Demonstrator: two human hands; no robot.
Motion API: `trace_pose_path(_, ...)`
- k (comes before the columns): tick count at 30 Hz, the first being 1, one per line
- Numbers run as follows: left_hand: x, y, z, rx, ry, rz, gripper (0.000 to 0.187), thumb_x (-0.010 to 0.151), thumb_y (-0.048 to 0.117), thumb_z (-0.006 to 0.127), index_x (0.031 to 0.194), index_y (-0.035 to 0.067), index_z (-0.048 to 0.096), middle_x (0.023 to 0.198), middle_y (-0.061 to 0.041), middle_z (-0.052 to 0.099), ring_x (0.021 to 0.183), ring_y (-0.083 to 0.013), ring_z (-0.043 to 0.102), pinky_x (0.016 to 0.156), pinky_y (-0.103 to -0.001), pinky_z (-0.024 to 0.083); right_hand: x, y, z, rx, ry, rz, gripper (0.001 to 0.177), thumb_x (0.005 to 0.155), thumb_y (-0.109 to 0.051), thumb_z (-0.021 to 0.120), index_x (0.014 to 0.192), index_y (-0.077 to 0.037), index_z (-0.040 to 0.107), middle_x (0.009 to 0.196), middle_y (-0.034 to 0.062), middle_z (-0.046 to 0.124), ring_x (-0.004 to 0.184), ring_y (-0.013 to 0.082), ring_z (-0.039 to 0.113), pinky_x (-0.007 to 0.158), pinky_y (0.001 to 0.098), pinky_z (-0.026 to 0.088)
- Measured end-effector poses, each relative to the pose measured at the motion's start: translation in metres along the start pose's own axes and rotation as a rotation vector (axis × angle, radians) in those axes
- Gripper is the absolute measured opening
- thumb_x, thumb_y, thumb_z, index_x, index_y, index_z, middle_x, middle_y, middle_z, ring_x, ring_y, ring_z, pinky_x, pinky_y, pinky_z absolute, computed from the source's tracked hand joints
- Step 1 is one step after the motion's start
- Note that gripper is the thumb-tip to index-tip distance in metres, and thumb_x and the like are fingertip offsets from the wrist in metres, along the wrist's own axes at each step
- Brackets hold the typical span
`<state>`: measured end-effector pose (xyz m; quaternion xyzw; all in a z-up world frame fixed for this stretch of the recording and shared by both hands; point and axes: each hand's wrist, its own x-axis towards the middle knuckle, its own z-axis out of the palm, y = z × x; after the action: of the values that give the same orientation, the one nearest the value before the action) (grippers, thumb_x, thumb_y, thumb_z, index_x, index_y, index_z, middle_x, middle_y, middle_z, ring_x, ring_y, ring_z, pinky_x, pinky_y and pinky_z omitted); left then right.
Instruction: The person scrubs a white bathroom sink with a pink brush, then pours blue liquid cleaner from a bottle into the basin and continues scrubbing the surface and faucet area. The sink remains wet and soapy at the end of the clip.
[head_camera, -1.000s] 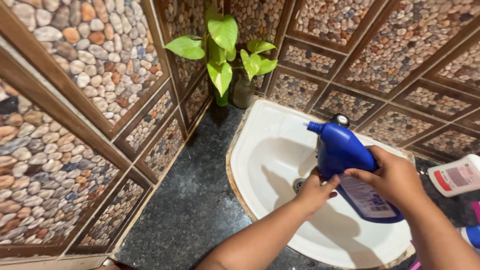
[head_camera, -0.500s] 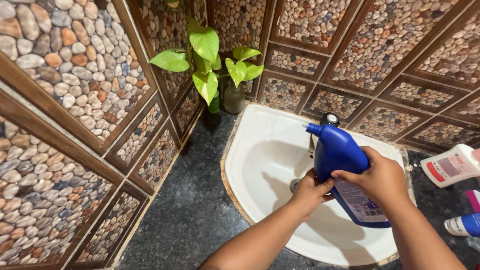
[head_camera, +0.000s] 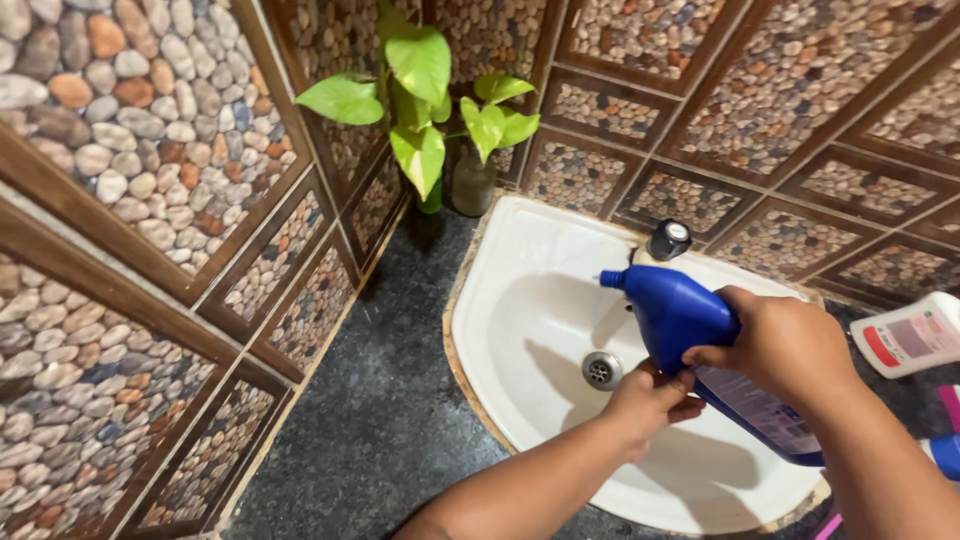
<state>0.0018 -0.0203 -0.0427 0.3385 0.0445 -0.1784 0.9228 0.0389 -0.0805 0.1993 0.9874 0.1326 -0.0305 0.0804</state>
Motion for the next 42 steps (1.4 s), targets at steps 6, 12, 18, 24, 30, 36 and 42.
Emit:
trace_pose_path(6, -0.021, -0.005, -0.001, -0.130, 0.062, -0.036, 0.034, 0.105, 0.025, 0.063, 0.134, 0.013, 0.049, 0.123, -0.004, 0.063, 0.104, -0.0182, 0.068, 0.096, -0.032, 0.060, 0.005, -0.029, -0.002, -0.117, -0.092, -0.153, 0.060, 0.059, -0.056, 0.086, 0.107, -0.024, 0.073, 0.080, 0.0082, 0.076, 0.081, 0.0305, 0.074, 0.074, 0.0444, 0.058)
trace_pose_path(12, -0.024, 0.007, -0.010, -0.159, 0.129, 0.016, 0.032, 0.108, 0.026, 0.060, 0.135, 0.012, 0.051, 0.120, -0.005, 0.064, 0.102, -0.0196, 0.068, 0.090, -0.036, 0.060, 0.020, -0.052, -0.003, -0.130, -0.088, -0.232, 0.061, 0.058, -0.056, 0.087, 0.107, -0.024, 0.072, 0.081, 0.0094, 0.076, 0.082, 0.0314, 0.074, 0.074, 0.0451, 0.058)
trace_pose_path(18, -0.003, 0.021, -0.024, -0.292, 0.121, 0.012, 0.033, 0.106, 0.028, 0.059, 0.135, 0.018, 0.050, 0.116, -0.006, 0.064, 0.101, -0.0225, 0.068, 0.090, -0.038, 0.061, 0.045, -0.073, -0.012, -0.144, -0.093, -0.224, 0.067, 0.058, -0.053, 0.089, 0.115, -0.024, 0.071, 0.089, 0.0109, 0.076, 0.086, 0.0332, 0.075, 0.076, 0.0459, 0.059)
trace_pose_path(24, 0.023, 0.036, -0.030, -0.366, 0.108, 0.043, 0.037, 0.108, 0.037, 0.057, 0.137, 0.015, 0.049, 0.121, -0.007, 0.061, 0.109, -0.0266, 0.065, 0.094, -0.049, 0.062, 0.079, -0.081, -0.021, -0.178, -0.110, -0.224, 0.068, 0.057, -0.057, 0.091, 0.111, -0.019, 0.074, 0.096, 0.0121, 0.077, 0.093, 0.0329, 0.074, 0.082, 0.0449, 0.059)
trace_pose_path(30, 0.043, 0.068, -0.020, -0.324, 0.053, 0.037, 0.041, 0.109, 0.043, 0.049, 0.141, 0.017, 0.044, 0.128, -0.007, 0.058, 0.110, -0.0293, 0.061, 0.094, -0.053, 0.059, 0.103, -0.078, -0.031, -0.152, -0.101, -0.156, 0.069, 0.057, -0.056, 0.091, 0.116, -0.022, 0.075, 0.101, 0.0114, 0.078, 0.097, 0.0321, 0.075, 0.084, 0.0447, 0.059)
trace_pose_path(36, 0.071, 0.077, -0.017, -0.169, 0.000, 0.033, 0.046, 0.110, 0.045, 0.049, 0.140, 0.010, 0.041, 0.127, -0.012, 0.058, 0.107, -0.0334, 0.065, 0.089, -0.050, 0.061, 0.114, -0.054, -0.029, -0.082, -0.062, -0.012, 0.075, 0.056, -0.058, 0.092, 0.119, -0.021, 0.075, 0.104, 0.0118, 0.078, 0.098, 0.0323, 0.075, 0.084, 0.0453, 0.060)
trace_pose_path(42, 0.065, 0.050, 0.002, -0.146, -0.025, -0.021, 0.045, 0.110, 0.042, 0.051, 0.140, 0.009, 0.040, 0.124, -0.014, 0.059, 0.105, -0.0335, 0.066, 0.085, -0.048, 0.063, 0.092, -0.026, -0.025, -0.111, -0.083, 0.046, 0.073, 0.057, -0.060, 0.091, 0.117, -0.020, 0.076, 0.104, 0.0125, 0.079, 0.099, 0.0323, 0.076, 0.085, 0.0450, 0.059)
